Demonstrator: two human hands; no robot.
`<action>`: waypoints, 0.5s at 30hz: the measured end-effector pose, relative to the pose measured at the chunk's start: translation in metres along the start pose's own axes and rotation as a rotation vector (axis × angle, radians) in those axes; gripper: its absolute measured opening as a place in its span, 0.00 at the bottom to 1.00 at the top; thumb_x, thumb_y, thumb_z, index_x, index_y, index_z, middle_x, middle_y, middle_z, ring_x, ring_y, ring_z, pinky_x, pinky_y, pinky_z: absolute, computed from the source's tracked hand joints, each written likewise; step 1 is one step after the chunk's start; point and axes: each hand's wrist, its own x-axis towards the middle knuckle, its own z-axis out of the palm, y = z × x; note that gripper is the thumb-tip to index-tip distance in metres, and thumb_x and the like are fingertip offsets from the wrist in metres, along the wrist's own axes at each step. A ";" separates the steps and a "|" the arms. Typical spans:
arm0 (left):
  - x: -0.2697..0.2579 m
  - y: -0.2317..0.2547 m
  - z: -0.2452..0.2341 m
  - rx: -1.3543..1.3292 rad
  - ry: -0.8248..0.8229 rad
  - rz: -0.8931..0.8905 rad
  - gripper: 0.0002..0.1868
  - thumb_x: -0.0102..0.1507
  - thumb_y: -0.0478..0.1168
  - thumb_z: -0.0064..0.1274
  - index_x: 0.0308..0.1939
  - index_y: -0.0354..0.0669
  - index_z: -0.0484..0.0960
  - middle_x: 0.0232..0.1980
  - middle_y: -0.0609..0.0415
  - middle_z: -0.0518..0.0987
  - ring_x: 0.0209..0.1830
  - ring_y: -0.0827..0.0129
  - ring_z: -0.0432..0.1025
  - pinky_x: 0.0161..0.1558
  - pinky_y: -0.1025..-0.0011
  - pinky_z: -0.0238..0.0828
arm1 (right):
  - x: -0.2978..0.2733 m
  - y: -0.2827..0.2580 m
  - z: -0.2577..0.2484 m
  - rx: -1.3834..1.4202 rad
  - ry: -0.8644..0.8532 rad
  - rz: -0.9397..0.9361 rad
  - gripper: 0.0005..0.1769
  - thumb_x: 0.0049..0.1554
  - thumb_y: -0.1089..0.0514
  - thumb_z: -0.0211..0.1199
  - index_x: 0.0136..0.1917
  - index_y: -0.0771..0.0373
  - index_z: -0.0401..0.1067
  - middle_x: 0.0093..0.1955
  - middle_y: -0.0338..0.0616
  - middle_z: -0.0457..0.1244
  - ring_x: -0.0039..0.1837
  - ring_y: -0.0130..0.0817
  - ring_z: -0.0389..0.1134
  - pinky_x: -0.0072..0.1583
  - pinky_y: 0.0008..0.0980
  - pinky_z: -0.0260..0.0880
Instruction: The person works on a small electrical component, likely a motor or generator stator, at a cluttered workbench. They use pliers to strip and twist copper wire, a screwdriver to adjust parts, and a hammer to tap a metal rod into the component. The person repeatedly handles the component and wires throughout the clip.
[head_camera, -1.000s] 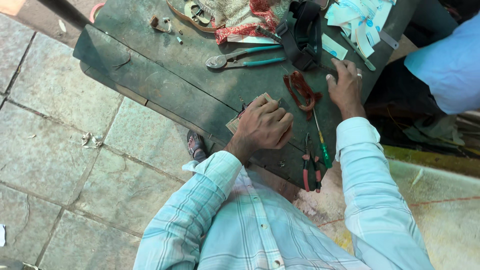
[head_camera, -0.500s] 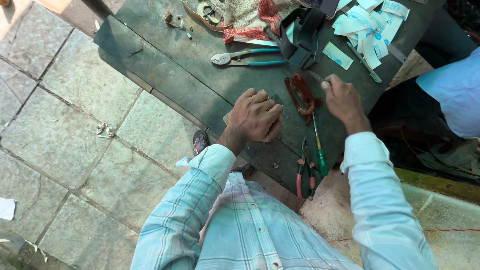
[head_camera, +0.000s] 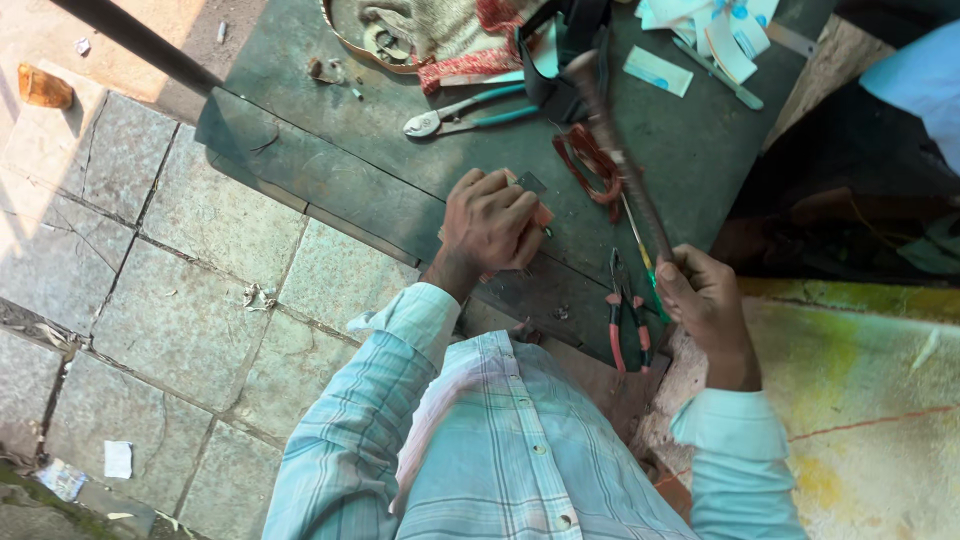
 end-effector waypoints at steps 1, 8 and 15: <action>-0.002 0.001 0.000 -0.003 -0.005 -0.006 0.11 0.51 0.44 0.59 0.27 0.47 0.72 0.27 0.58 0.72 0.32 0.62 0.67 0.38 0.63 0.60 | -0.013 0.003 0.006 0.190 0.051 0.017 0.17 0.66 0.48 0.64 0.47 0.65 0.68 0.34 0.38 0.57 0.35 0.25 0.53 0.38 0.30 0.51; 0.007 0.004 -0.006 0.018 -0.107 -0.087 0.09 0.53 0.43 0.60 0.27 0.48 0.75 0.25 0.58 0.72 0.28 0.62 0.65 0.38 0.61 0.60 | -0.060 -0.001 0.045 0.556 0.161 -0.514 0.14 0.70 0.49 0.60 0.57 0.62 0.65 0.44 0.46 0.67 0.50 0.38 0.70 0.60 0.46 0.72; 0.021 0.067 -0.043 -0.336 -0.130 -0.089 0.18 0.73 0.50 0.47 0.57 0.41 0.77 0.49 0.48 0.79 0.55 0.54 0.72 0.62 0.53 0.65 | -0.090 -0.012 0.047 0.762 0.196 -0.522 0.10 0.70 0.56 0.59 0.61 0.59 0.64 0.57 0.51 0.69 0.67 0.50 0.71 0.69 0.51 0.73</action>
